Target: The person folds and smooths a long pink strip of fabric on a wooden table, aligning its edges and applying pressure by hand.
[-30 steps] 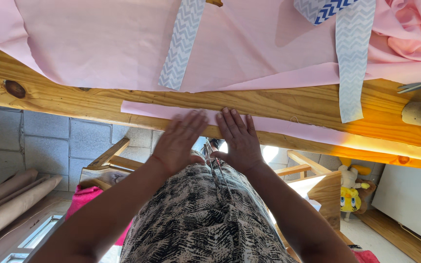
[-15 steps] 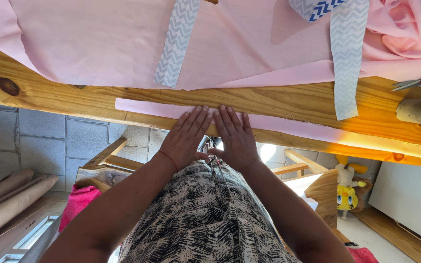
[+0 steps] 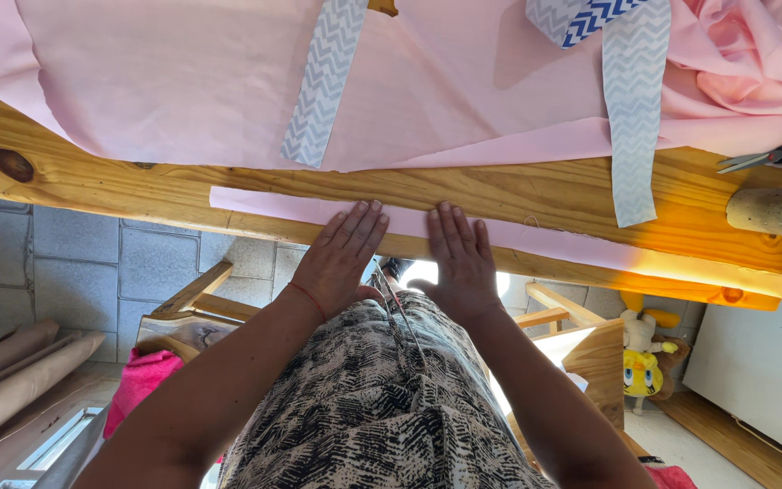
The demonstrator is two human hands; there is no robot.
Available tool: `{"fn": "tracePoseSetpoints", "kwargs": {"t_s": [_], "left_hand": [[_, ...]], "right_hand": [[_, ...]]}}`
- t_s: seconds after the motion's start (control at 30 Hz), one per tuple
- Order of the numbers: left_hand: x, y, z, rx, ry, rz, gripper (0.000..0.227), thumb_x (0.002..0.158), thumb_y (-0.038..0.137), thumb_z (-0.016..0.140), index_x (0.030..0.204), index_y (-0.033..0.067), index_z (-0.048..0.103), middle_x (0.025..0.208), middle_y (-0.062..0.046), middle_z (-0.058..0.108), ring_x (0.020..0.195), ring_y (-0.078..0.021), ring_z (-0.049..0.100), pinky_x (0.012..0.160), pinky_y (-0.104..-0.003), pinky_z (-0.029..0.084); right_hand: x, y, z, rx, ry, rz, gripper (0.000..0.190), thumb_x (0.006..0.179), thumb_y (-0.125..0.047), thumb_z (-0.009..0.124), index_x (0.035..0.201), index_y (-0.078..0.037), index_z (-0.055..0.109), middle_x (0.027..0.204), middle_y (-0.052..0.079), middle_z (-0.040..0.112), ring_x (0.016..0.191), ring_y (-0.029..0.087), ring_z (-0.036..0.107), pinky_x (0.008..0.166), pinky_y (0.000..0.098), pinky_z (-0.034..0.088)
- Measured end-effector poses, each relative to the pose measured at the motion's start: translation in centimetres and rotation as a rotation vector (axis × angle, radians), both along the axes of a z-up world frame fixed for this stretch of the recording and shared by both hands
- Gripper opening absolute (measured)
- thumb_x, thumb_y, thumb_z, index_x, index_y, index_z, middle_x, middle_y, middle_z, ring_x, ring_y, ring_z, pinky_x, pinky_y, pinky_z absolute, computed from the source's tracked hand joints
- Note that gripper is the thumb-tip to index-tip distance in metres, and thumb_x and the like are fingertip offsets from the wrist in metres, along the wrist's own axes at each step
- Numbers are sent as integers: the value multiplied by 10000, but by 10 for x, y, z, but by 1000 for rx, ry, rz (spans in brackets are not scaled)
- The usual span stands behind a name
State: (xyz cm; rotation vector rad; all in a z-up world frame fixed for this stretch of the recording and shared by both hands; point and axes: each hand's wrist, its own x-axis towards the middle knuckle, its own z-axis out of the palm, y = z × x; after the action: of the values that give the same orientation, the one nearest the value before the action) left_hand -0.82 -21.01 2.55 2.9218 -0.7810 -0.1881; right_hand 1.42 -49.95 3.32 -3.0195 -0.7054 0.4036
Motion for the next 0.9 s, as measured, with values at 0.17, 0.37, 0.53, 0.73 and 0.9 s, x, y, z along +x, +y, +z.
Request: {"fn": "tracePoseSetpoints", "kwargs": {"t_s": [0.17, 0.37, 0.53, 0.73, 0.9], "left_hand": [[1, 0, 4, 12, 3, -5, 1650, 641, 977, 798, 1926, 111, 231, 2012, -148, 227, 1869, -338, 183, 1539, -510, 132], [4, -7, 21, 25, 47, -10, 1668, 650, 1012, 797, 1923, 95, 229, 2007, -163, 226, 1865, -346, 186, 1532, -506, 124], [18, -57, 31, -95, 100, -104, 1574, 711, 935, 840, 1910, 90, 271, 1998, -162, 266, 1859, -357, 218, 1532, -507, 141], [28, -102, 9, -144, 81, -149, 1650, 672, 826, 967, 1936, 102, 194, 2011, -145, 215, 1865, -341, 193, 1538, -477, 141], [24, -100, 4, -127, -7, -150, 1665, 657, 866, 927, 1933, 73, 209, 2007, -179, 235, 1861, -362, 218, 1529, -472, 148]], "right_hand": [[-1, -24, 9, -15, -6, -72, 1584, 723, -858, 901, 1962, -190, 176, 2038, 66, 194, 1859, 302, 197, 1518, 572, 86], [0, -27, 5, -2, 33, -97, 1566, 766, -865, 879, 1965, -183, 137, 2045, 73, 144, 1870, 314, 136, 1513, 588, 24], [-2, -29, 0, 22, 85, -114, 1561, 779, -850, 892, 1966, -198, 116, 2049, 61, 112, 1879, 304, 80, 1511, 607, -30], [-5, -30, -12, -2, -121, -53, 1619, 679, -810, 945, 1951, -136, 205, 2046, 107, 178, 1879, 318, 158, 1498, 638, -29], [-7, -32, -14, -7, -162, -38, 1595, 688, -805, 942, 1955, -152, 225, 2046, 95, 193, 1878, 294, 179, 1492, 674, -31]]}}
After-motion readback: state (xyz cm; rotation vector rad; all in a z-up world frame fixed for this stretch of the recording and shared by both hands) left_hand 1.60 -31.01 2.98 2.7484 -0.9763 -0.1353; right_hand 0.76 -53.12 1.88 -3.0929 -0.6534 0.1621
